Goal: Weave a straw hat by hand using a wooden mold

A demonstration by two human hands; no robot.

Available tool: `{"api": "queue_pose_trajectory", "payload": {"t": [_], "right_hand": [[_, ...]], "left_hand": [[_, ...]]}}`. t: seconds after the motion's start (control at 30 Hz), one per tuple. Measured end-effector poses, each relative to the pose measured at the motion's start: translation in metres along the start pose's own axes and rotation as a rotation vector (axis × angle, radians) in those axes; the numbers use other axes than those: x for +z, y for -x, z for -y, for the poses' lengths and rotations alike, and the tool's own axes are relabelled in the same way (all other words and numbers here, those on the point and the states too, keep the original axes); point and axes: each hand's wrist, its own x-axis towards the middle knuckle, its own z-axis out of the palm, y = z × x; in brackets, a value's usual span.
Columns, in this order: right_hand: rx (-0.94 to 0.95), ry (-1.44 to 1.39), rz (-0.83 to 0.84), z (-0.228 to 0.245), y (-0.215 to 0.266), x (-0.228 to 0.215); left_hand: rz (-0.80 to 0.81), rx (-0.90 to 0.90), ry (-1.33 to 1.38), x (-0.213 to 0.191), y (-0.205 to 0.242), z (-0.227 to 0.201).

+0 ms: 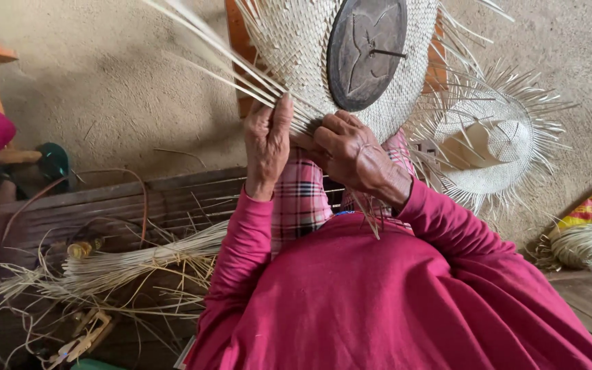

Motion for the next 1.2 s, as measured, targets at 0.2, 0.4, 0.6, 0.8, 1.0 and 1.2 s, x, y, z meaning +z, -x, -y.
{"api": "queue_pose_trajectory", "payload": {"t": [0.2, 0.4, 0.6, 0.8, 1.0, 1.2], "right_hand": [[0.075, -0.13, 0.2, -0.002, -0.011, -0.022], [0.006, -0.038, 0.11, -0.02, -0.055, -0.028], [-0.13, 0.02, 0.323, -0.035, -0.077, -0.023], [-0.155, -0.212, 0.294, -0.021, -0.091, -0.04], [-0.417, 0.183, 0.105, 0.028, -0.043, 0.033], [-0.43, 0.207, 0.046, 0.026, -0.031, 0.048]], "left_hand": [[-0.052, -0.337, 0.368, 0.004, 0.004, 0.005], [-0.122, -0.214, 0.728, 0.016, 0.002, 0.006], [-0.217, 0.344, -0.184, 0.009, 0.001, 0.004], [-0.034, 0.005, 0.277, -0.005, -0.009, 0.005], [0.135, -0.232, 0.202, -0.029, -0.032, 0.01], [0.316, -0.177, 0.096, -0.073, -0.044, -0.024]]}}
